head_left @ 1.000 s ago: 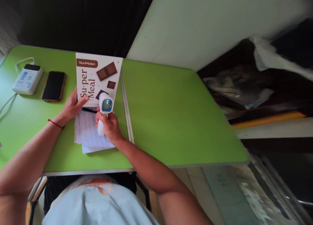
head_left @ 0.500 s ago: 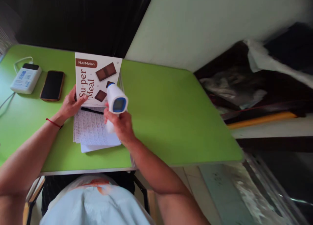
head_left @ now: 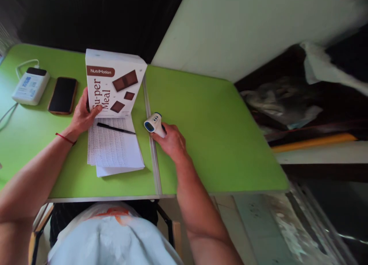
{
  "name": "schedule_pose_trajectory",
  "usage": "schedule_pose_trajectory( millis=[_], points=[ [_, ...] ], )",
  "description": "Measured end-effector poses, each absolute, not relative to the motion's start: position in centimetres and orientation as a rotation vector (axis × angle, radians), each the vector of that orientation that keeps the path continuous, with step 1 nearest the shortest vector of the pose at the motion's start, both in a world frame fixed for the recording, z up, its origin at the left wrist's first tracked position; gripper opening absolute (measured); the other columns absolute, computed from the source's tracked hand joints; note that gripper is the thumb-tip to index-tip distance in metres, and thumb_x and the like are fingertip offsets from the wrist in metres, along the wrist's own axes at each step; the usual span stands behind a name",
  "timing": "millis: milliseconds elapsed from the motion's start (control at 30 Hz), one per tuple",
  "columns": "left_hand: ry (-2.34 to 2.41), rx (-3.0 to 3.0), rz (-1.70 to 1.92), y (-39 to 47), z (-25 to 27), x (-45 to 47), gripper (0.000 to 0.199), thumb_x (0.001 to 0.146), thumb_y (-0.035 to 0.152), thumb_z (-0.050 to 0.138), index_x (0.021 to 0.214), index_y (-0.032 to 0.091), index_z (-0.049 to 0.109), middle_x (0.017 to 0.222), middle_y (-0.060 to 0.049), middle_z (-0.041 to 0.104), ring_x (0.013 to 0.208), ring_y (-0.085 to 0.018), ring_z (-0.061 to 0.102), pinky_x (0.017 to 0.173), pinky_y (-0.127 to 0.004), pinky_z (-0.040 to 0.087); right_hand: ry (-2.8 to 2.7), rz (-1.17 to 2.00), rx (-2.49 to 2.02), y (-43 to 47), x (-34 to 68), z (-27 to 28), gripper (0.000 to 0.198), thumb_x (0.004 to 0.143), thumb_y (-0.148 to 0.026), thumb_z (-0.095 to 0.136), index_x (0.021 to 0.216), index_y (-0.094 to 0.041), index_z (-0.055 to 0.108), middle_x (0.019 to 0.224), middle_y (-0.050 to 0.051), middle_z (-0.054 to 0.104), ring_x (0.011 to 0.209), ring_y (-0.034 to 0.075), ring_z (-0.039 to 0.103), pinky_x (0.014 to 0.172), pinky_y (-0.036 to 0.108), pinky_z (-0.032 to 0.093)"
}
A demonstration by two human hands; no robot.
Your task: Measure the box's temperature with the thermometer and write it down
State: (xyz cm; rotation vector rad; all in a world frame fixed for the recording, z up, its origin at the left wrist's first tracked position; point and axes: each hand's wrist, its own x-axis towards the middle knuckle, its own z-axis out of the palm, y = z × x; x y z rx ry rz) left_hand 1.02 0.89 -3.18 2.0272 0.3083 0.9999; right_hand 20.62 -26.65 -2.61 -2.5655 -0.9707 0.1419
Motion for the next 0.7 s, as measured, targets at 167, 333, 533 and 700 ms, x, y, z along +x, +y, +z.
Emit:
schedule_pose_trajectory(
  millis=[167,333,533,700],
  points=[
    [0.361,2.085,0.986,1.6,-3.7,0.9,0.067,0.094,0.069,0.061,0.137,0.018,0.053,0.133,-0.016,0.061,0.121,-0.032,0.061,0.107,-0.048,0.051,-1.008,0.132,-2.562,-26.9,20.8,-2.9,0.036,0.087,-0.032,0.075,0.117,-0.012,0.071,0.108,0.015,0.065,0.091,0.028,0.064,0.073,0.038,0.051],
    [0.322,2.063,0.969,1.6,-3.8,1.0,0.064,0.096,0.065,0.059,0.137,0.016,0.053,0.129,-0.016,0.063,0.116,-0.031,0.063,0.103,-0.045,0.053,-1.153,-0.189,-2.475,-27.1,20.4,-3.3,0.046,0.077,-0.025,0.078,0.119,-0.009,0.068,0.118,0.020,0.061,0.108,0.033,0.059,0.090,0.048,0.053],
    [0.394,2.184,0.971,1.6,-4.2,0.7,0.075,0.094,0.072,0.055,0.141,0.014,0.049,0.134,-0.018,0.060,0.121,-0.032,0.061,0.106,-0.046,0.051,-1.756,-0.330,-2.028,-25.5,17.8,-1.3,0.023,0.093,-0.018,0.072,0.116,-0.015,0.073,0.109,0.013,0.063,0.102,0.027,0.060,0.091,0.044,0.054],
    [0.475,2.280,0.946,1.2,-4.1,0.0,0.076,0.095,0.072,0.051,0.143,0.014,0.046,0.142,-0.020,0.056,0.132,-0.034,0.055,0.111,-0.047,0.047,-1.823,-0.276,-2.179,-22.4,15.8,-2.0,0.018,0.093,-0.018,0.077,0.110,-0.015,0.077,0.098,0.013,0.063,0.095,0.028,0.060,0.082,0.041,0.051]
  ],
)
